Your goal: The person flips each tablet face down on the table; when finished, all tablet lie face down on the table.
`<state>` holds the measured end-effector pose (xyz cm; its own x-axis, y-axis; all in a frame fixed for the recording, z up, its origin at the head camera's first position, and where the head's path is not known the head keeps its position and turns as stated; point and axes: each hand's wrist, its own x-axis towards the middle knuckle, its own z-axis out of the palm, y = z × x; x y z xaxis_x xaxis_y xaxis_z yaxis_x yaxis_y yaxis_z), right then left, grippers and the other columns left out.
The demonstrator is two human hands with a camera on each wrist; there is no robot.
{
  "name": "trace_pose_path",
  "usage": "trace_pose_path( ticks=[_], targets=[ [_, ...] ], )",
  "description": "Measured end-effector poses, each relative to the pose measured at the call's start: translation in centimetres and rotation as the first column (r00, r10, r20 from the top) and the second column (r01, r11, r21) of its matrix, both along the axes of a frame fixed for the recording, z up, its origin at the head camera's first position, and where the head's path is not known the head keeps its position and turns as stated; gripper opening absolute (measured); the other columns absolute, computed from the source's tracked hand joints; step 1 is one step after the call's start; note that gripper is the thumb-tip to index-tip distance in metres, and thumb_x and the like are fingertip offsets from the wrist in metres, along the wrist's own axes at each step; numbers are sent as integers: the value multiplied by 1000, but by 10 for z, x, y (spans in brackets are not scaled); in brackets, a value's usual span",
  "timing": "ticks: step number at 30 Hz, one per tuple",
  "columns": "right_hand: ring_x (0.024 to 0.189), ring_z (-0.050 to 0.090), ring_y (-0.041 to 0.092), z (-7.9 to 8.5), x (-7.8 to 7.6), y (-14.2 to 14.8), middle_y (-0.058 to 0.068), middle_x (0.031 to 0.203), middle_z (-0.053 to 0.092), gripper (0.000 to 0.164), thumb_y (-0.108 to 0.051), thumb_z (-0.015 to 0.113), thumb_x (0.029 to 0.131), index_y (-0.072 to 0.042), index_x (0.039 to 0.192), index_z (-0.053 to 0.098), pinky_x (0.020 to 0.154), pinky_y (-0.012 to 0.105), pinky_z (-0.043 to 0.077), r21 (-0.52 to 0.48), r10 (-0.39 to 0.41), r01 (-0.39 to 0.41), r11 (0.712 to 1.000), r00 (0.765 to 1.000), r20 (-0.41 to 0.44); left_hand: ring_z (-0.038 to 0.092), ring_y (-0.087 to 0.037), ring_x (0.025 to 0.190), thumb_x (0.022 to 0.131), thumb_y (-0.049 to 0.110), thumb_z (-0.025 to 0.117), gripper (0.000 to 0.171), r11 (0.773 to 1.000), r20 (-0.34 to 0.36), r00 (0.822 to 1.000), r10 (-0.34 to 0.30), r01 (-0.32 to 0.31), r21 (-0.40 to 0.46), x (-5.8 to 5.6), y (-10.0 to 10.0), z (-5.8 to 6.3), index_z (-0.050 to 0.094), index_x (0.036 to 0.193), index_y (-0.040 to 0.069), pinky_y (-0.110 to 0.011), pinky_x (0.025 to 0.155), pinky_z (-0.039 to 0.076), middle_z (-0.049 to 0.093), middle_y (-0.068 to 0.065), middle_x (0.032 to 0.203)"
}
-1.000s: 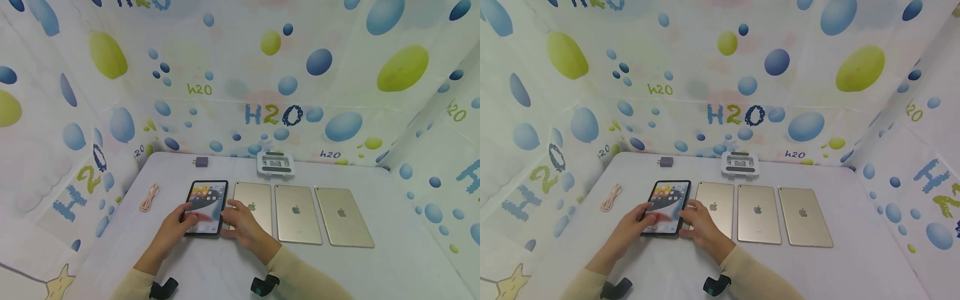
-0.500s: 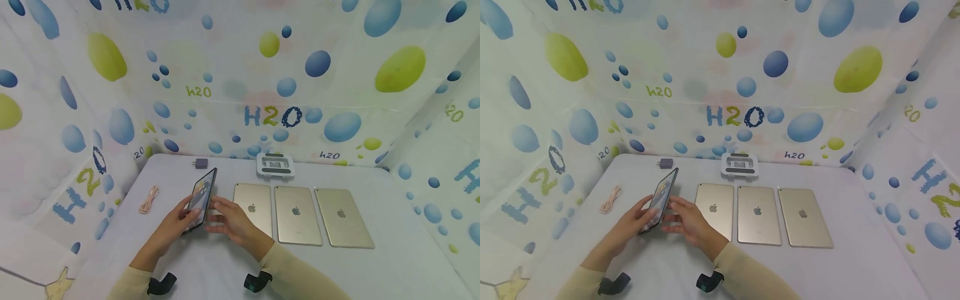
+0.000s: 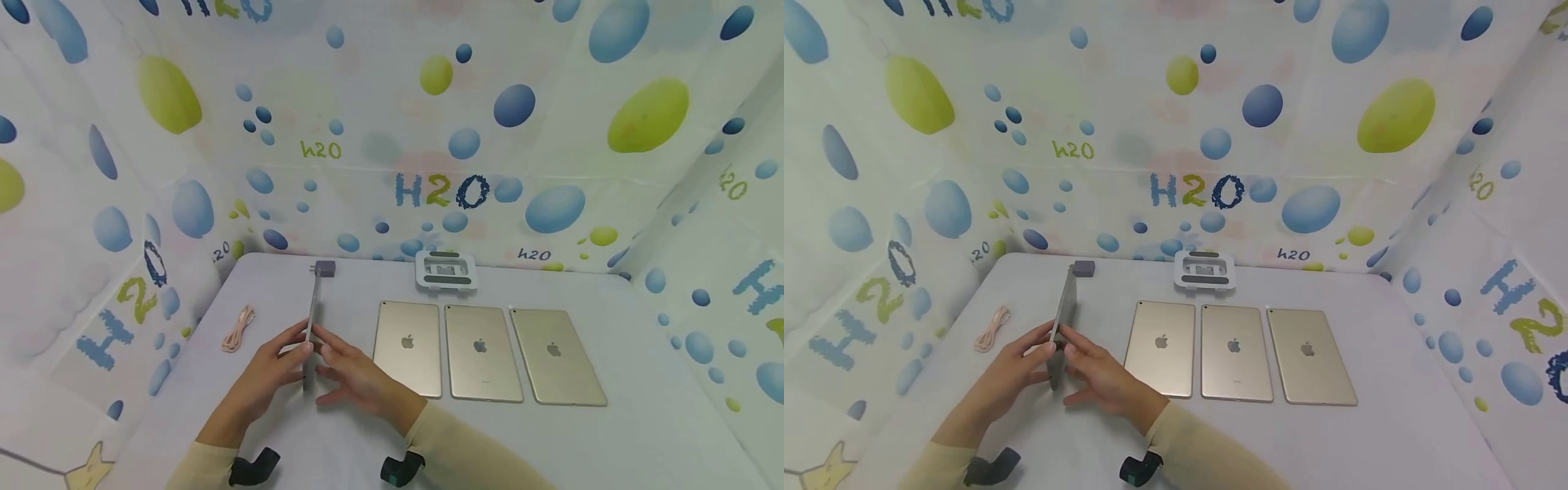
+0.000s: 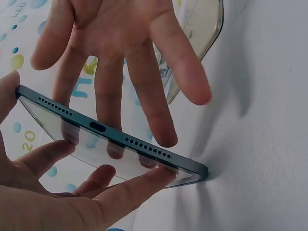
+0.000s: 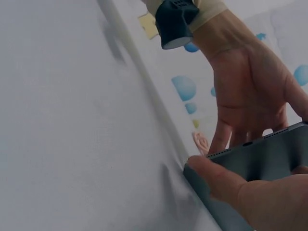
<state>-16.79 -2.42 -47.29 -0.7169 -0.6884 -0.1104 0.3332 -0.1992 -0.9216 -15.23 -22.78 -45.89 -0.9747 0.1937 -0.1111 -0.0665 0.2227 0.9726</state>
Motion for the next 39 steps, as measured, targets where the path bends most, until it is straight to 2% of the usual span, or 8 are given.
trace_pose_path(
  ticks=[4,11,14,18,21,28,33,39],
  targets=[
    [154,14,45,-2,3,-1,3,170,20,54,-38,47,108,-38,160,31,102,71,42,49,-12,15,999,998,-59,44,-49,137,103,26,58,65,999,-21,1000,0,2,52,2,3,3,31,160,10,-56,98,53,36,-26,152],
    [152,26,38,-7,4,2,0,168,23,57,-38,55,105,-39,158,35,106,64,43,104,15,5,995,981,-192,56,-31,124,103,15,56,61,986,-60,997,43,-32,164,1,4,-2,33,158,5,-39,89,59,44,-28,144],
    [153,24,35,-11,5,1,1,167,24,58,-38,61,102,-35,156,40,109,58,42,140,-3,40,989,968,-252,63,-20,117,102,8,53,58,975,-70,994,83,-67,211,0,5,-3,35,156,1,-40,89,59,48,-33,143],
    [155,18,31,-15,6,-2,2,165,28,60,-25,67,100,-28,155,43,119,56,30,186,-72,141,972,939,-335,66,-12,112,98,1,49,58,958,-45,990,135,-118,262,0,6,-3,35,155,-3,-40,90,58,50,-33,144],
    [154,20,31,-16,6,-2,3,165,28,67,-20,71,95,-27,155,42,121,58,24,254,-133,239,937,919,-372,66,-15,113,96,-2,48,62,942,-13,988,151,-140,305,-1,7,-4,32,155,-2,-38,88,58,53,-29,142],
    [153,25,33,-17,2,2,11,167,26,95,-24,81,83,-16,162,28,121,57,26,427,-219,412,805,876,-430,67,-18,110,92,-6,44,75,908,42,992,121,-127,399,-3,-4,-14,22,161,8,-34,89,58,61,-14,135],
    [153,24,37,-17,1,4,17,166,27,104,-21,85,78,-8,162,24,122,55,25,480,-225,441,759,868,-442,61,-17,116,90,-6,45,75,943,54,996,72,-85,322,-7,-14,-21,24,161,6,-28,92,53,49,-19,145],
    [151,27,41,-17,2,1,22,163,31,103,-10,85,76,-4,161,26,121,56,25,494,-245,459,739,865,-437,51,-21,115,90,-5,53,68,991,32,998,55,-59,119,-11,-24,-20,32,155,-4,-21,88,50,46,-25,138]
  ],
)
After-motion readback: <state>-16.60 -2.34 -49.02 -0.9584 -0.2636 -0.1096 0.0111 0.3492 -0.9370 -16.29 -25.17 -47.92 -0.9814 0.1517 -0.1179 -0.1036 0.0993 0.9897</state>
